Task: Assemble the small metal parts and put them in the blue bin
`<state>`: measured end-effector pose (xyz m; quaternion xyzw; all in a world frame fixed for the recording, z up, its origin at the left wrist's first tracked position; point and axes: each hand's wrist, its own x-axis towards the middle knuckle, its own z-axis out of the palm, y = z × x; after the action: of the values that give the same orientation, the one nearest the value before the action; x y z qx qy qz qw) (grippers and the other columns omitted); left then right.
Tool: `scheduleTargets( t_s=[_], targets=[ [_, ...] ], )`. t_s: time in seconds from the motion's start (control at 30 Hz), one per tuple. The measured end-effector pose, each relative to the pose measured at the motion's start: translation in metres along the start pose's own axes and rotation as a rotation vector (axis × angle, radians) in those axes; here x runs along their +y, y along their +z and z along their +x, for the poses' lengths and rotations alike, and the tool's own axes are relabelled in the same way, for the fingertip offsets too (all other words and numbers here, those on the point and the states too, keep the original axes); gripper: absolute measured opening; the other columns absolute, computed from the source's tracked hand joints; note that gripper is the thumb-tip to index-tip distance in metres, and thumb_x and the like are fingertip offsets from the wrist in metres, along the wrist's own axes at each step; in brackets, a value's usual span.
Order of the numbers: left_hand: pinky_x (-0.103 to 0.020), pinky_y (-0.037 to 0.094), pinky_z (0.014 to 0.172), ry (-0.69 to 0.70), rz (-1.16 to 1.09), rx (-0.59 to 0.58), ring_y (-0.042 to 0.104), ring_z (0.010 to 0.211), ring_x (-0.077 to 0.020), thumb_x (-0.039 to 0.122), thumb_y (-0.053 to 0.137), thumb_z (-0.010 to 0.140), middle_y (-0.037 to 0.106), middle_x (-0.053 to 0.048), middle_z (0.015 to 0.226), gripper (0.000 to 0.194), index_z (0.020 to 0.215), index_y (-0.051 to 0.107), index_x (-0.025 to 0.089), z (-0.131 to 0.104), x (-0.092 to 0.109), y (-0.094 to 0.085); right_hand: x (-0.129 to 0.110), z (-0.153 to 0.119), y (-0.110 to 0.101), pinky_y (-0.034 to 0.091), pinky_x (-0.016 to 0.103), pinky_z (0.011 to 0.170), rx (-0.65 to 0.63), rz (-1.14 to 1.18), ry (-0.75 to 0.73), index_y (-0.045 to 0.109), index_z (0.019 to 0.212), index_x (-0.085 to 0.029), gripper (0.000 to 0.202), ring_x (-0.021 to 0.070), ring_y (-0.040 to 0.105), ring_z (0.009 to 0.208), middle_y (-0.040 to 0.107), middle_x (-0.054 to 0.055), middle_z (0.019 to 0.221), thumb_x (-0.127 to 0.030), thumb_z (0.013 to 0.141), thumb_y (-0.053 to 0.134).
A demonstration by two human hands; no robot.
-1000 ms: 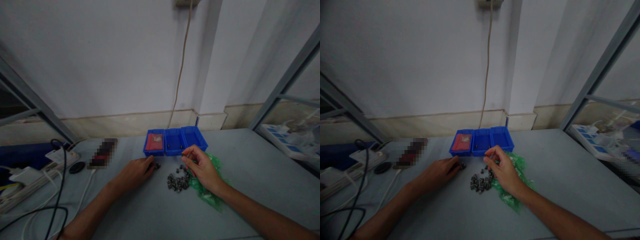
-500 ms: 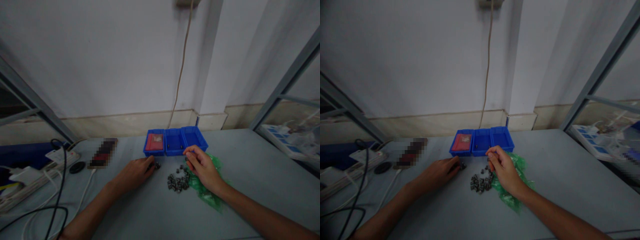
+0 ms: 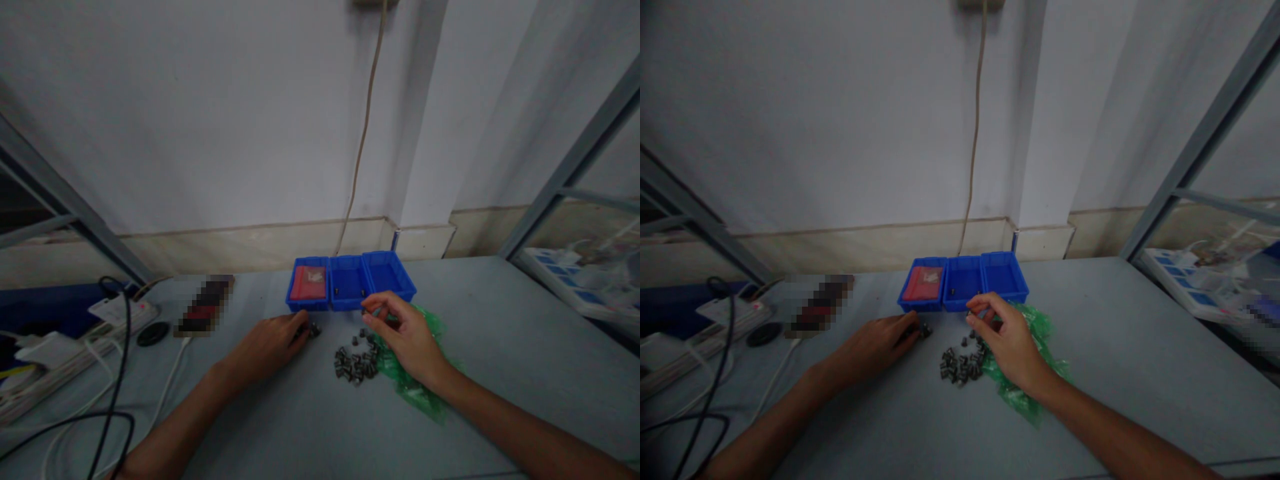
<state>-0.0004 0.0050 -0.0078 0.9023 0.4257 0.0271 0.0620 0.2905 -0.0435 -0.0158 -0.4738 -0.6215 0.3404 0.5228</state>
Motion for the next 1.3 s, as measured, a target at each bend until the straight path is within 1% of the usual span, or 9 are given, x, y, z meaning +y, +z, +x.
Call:
scheduleTargets(
  t_s=[0.23, 0.47, 0.63, 0.7, 0.9, 1.0, 1.07, 1.17, 1.3],
  targets=[
    [-0.033, 0.049, 0.071, 0.006, -0.004, 0.001, 0.072, 0.084, -0.0248, 0.038, 0.039, 0.112, 0.075, -0.007, 0.1, 0.022, 0.113, 0.055, 0.022, 0.0004, -0.0018, 0.0009, -0.0011, -0.0013, 0.002, 0.04, 0.028, 0.062, -0.015, -0.011, 0.016, 0.068, 0.097, -0.024, 0.011, 0.0162, 0.054, 0.069, 0.059, -0.002, 0.079, -0.032, 0.096, 0.074],
    [-0.033, 0.048, 0.071, 0.008, -0.017, 0.013, 0.072, 0.083, -0.0248, 0.037, 0.042, 0.111, 0.075, -0.007, 0.101, 0.02, 0.113, 0.055, 0.022, 0.0002, -0.0011, 0.0011, -0.0021, -0.0005, 0.0014, 0.039, 0.027, 0.055, -0.068, 0.046, 0.058, 0.067, 0.097, -0.023, 0.013, 0.0134, 0.053, 0.057, 0.057, -0.005, 0.069, -0.035, 0.101, 0.066],
    [-0.034, 0.05, 0.071, 0.011, -0.02, 0.029, 0.072, 0.083, -0.0254, 0.037, 0.042, 0.111, 0.075, -0.007, 0.098, 0.021, 0.113, 0.056, 0.022, -0.0001, -0.0009, 0.0018, -0.0013, 0.0014, 0.0013, 0.034, 0.024, 0.046, -0.06, 0.157, 0.103, 0.064, 0.097, -0.022, 0.024, 0.0096, 0.05, 0.052, 0.068, -0.001, 0.081, -0.046, 0.101, 0.065],
    [-0.034, 0.05, 0.071, 0.012, -0.013, 0.029, 0.072, 0.082, -0.0251, 0.037, 0.042, 0.111, 0.075, -0.007, 0.097, 0.021, 0.113, 0.056, 0.022, -0.0003, -0.0009, 0.0015, -0.0001, 0.0022, 0.0014, 0.031, 0.022, 0.043, -0.064, 0.202, 0.14, 0.063, 0.095, -0.021, 0.031, 0.0085, 0.047, 0.049, 0.068, -0.001, 0.081, -0.052, 0.1, 0.065],
    [-0.034, 0.051, 0.071, 0.014, -0.002, 0.022, 0.072, 0.083, -0.0247, 0.038, 0.041, 0.111, 0.075, -0.008, 0.099, 0.022, 0.113, 0.056, 0.022, -0.0002, -0.0007, 0.0, 0.0035, 0.0027, 0.0029, 0.027, 0.022, 0.041, -0.049, 0.294, 0.295, 0.056, 0.076, -0.021, 0.054, 0.0083, 0.039, 0.043, 0.051, -0.005, 0.057, -0.07, 0.096, 0.062],
    [-0.034, 0.051, 0.072, 0.012, -0.007, 0.015, 0.072, 0.083, -0.0249, 0.037, 0.04, 0.111, 0.075, -0.008, 0.1, 0.021, 0.113, 0.056, 0.022, -0.0002, -0.0017, 0.0009, 0.0022, 0.0036, 0.0033, 0.022, 0.022, 0.039, -0.048, 0.371, 0.355, 0.05, 0.068, -0.022, 0.06, 0.0074, 0.031, 0.041, 0.042, -0.008, 0.052, -0.075, 0.091, 0.065],
    [-0.034, 0.051, 0.072, 0.018, -0.008, 0.024, 0.072, 0.083, -0.0254, 0.038, 0.041, 0.111, 0.075, -0.008, 0.1, 0.021, 0.113, 0.055, 0.023, -0.0003, -0.0024, 0.0018, 0.0001, 0.0044, 0.0031, 0.021, 0.022, 0.04, -0.045, 0.414, 0.372, 0.048, 0.067, -0.022, 0.061, 0.007, 0.03, 0.041, 0.04, -0.008, 0.052, -0.076, 0.089, 0.068],
    [-0.035, 0.051, 0.073, 0.021, -0.001, 0.026, 0.073, 0.084, -0.0259, 0.037, 0.041, 0.111, 0.075, -0.008, 0.1, 0.021, 0.113, 0.055, 0.022, -0.0003, -0.0024, 0.0024, -0.0025, 0.0053, 0.0025, 0.025, 0.021, 0.04, -0.014, 0.414, 0.35, 0.052, 0.073, -0.021, 0.056, 0.0069, 0.035, 0.043, 0.046, -0.007, 0.057, -0.072, 0.088, 0.072],
    [-0.035, 0.052, 0.074, 0.013, 0.007, 0.018, 0.073, 0.088, -0.0263, 0.036, 0.041, 0.111, 0.076, -0.009, 0.103, 0.02, 0.115, 0.055, 0.022, -0.0003, -0.001, 0.0014, -0.0011, 0.0057, 0.002, 0.033, 0.02, 0.04, -0.019, 0.358, 0.25, 0.059, 0.086, -0.022, 0.044, 0.0081, 0.043, 0.047, 0.061, -0.004, 0.073, -0.064, 0.092, 0.072]
  ],
)
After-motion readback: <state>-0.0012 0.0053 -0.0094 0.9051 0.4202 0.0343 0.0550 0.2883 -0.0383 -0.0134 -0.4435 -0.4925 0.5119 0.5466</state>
